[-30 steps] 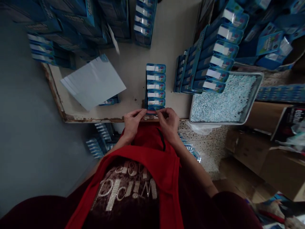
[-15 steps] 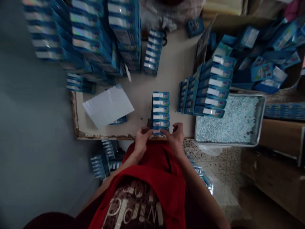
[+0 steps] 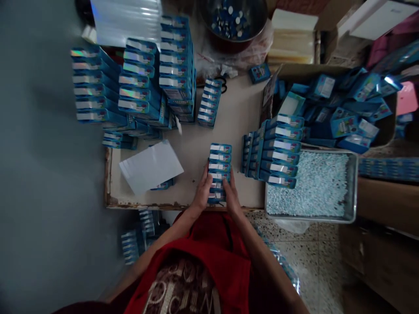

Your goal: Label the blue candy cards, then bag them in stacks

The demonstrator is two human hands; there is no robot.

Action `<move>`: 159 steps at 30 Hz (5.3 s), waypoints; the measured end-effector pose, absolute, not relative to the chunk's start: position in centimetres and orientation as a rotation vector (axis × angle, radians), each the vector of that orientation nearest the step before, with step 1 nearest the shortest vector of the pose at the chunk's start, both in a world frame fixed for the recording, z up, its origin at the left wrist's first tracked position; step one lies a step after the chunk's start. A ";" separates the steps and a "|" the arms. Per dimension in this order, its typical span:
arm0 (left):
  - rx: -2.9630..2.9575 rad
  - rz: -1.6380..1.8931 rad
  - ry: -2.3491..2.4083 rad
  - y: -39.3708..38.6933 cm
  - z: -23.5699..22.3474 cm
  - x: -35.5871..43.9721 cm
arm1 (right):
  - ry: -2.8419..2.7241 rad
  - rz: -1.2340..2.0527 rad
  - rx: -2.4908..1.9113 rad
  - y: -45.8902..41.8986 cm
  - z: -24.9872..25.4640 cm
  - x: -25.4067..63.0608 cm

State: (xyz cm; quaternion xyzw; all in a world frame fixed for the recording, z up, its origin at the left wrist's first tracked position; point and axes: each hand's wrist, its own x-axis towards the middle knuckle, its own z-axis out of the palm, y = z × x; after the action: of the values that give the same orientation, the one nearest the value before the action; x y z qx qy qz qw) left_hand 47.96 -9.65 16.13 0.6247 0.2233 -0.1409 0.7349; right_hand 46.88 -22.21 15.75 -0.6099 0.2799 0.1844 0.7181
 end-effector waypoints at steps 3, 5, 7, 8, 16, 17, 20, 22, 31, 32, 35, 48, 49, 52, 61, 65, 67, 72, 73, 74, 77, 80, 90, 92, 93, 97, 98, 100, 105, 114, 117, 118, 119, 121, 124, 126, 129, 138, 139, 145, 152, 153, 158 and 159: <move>1.427 -0.243 0.350 -8.7 16.9 54.3 | 0.543 0.275 -1.389 -21.4 16.2 52.6; 1.483 -0.165 0.268 -8.0 16.6 61.3 | 0.438 0.178 -1.408 -20.9 15.6 59.2; 1.579 -0.080 0.203 -7.7 15.9 68.8 | 0.304 0.134 -1.358 -20.1 14.3 67.0; 1.641 -0.042 0.199 -7.7 15.5 72.1 | 0.254 0.130 -1.343 -19.7 13.5 70.7; 1.940 0.308 0.124 -4.6 13.3 61.9 | 0.202 0.200 -1.668 -18.9 10.2 75.6; 2.016 0.276 0.178 -2.3 13.1 58.5 | 0.248 0.150 -1.735 -19.1 10.5 73.0; 2.253 0.323 0.635 7.5 12.3 52.3 | 0.299 -0.051 -1.875 -17.9 11.8 64.7; 2.397 0.225 0.780 14.1 11.4 52.1 | 0.236 0.021 -1.915 -15.2 12.2 60.9; 2.564 0.026 0.232 17.7 10.3 58.9 | -0.607 0.504 -2.151 -1.1 7.8 67.8; 2.561 0.012 0.206 17.2 10.3 59.1 | -0.630 0.511 -2.173 -0.8 7.6 68.3; 2.552 -0.012 0.210 16.1 10.2 58.9 | -0.626 0.484 -2.184 -1.0 7.9 68.3; 2.191 -0.056 0.554 15.7 9.0 60.2 | -0.944 0.240 -2.487 -3.1 10.5 63.2; 2.240 -0.060 0.542 15.8 8.9 60.3 | -0.911 0.234 -2.500 -3.3 10.7 62.4; 2.416 -0.056 0.467 16.2 8.8 60.3 | -0.717 0.199 -2.461 -4.4 11.6 59.9; 2.026 0.198 0.487 9.3 13.5 55.0 | 0.261 0.373 -1.771 -12.6 16.6 55.7; 1.337 -0.169 0.621 2.6 13.9 53.0 | 0.392 0.382 -1.690 -16.1 17.2 54.8; 1.200 -0.286 0.682 0.0 13.3 52.8 | 0.445 0.370 -1.676 -17.5 16.7 54.1; 1.215 -0.397 0.732 -3.1 11.9 53.2 | 0.654 0.324 -1.699 -19.8 14.3 52.3; 1.269 -0.416 0.724 -3.3 11.7 53.5 | 0.675 0.303 -1.739 -20.0 13.7 52.2; 1.335 -0.422 0.716 -3.5 11.5 53.8 | 0.676 0.277 -1.797 -20.2 13.1 52.3; 1.498 -0.392 0.714 -3.9 10.6 54.8 | 0.603 0.155 -2.027 -20.3 11.3 53.0; 1.543 -0.357 0.731 -4.1 9.5 55.7 | 0.504 0.051 -2.185 -20.2 9.8 54.0; 1.290 -0.406 0.823 -4.4 6.3 56.1 | 0.430 0.043 -2.281 -20.5 6.8 54.6; 1.083 -0.424 0.926 -5.3 5.2 55.8 | 0.520 0.061 -2.221 -20.8 5.7 54.9; 0.988 -0.424 0.975 -5.9 4.6 55.6 | 0.598 0.082 -2.166 -21.0 5.3 55.0; 0.956 -0.330 1.127 -8.2 3.2 54.9 | 0.710 0.256 -2.046 -22.4 5.4 55.9; 1.066 -0.295 1.129 -8.4 3.4 54.4 | 0.615 0.265 -2.119 -22.7 6.3 56.2; 1.378 -0.213 1.016 -7.9 5.0 52.5 | 0.339 0.180 -2.334 -22.6 9.0 56.8; 2.009 0.075 0.368 -0.3 11.1 43.5 | -0.025 0.197 -2.274 -13.7 15.3 57.9; 1.817 0.267 1.420 23.5 3.8 42.8 | -0.499 0.516 -2.531 1.9 15.6 58.2; 1.749 0.194 1.355 25.2 1.3 44.6 | -0.382 0.616 -2.556 1.9 15.0 58.4; 1.735 0.187 1.348 25.2 1.1 44.8 | -0.349 0.597 -2.530 1.7 14.7 58.5; 1.730 0.187 1.351 25.1 1.1 44.7 | -0.321 0.560 -2.494 1.4 14.4 58.6; 1.757 0.201 1.378 24.8 1.6 44.3 | -0.268 0.485 -2.412 0.5 13.8 58.7; 1.795 0.187 1.392 24.4 3.0 43.5 | -0.183 0.482 -2.321 -1.0 13.0 58.6; 1.795 0.175 1.363 24.0 3.8 43.5 | -0.161 0.510 -2.282 -1.9 12.5 58.5; 1.654 0.179 1.314 23.0 4.5 43.9 | -0.185 0.531 -2.204 -2.7 11.8 58.5; 1.644 0.261 1.029 20.8 8.2 42.5 | -0.082 0.552 -1.770 -4.7 13.1 59.3; 1.686 0.223 1.015 20.7 8.8 42.5 | -0.101 0.559 -1.751 -4.9 13.4 59.5; 1.387 0.075 0.936 18.7 11.7 42.9 | -0.053 0.579 -1.599 -7.9 14.4 60.7; 1.308 0.005 0.850 14.1 14.5 44.0 | 0.009 0.638 -1.572 -12.3 15.5 60.6; 1.339 0.011 0.869 13.8 14.7 44.3 | 0.003 0.669 -1.572 -12.9 15.8 60.7; 1.448 0.029 0.880 13.5 15.6 45.0 | -0.131 0.772 -1.598 -15.3 17.0 61.2; 1.458 0.046 0.885 13.5 15.7 45.0 | -0.143 0.773 -1.615 -15.7 17.0 61.2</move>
State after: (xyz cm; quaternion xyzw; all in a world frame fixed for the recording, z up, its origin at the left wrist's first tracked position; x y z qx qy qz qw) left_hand 45.04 13.49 15.71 0.6439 0.3906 0.0205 0.6576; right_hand 61.21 -15.68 16.96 -0.7032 -0.0621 0.3367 0.6232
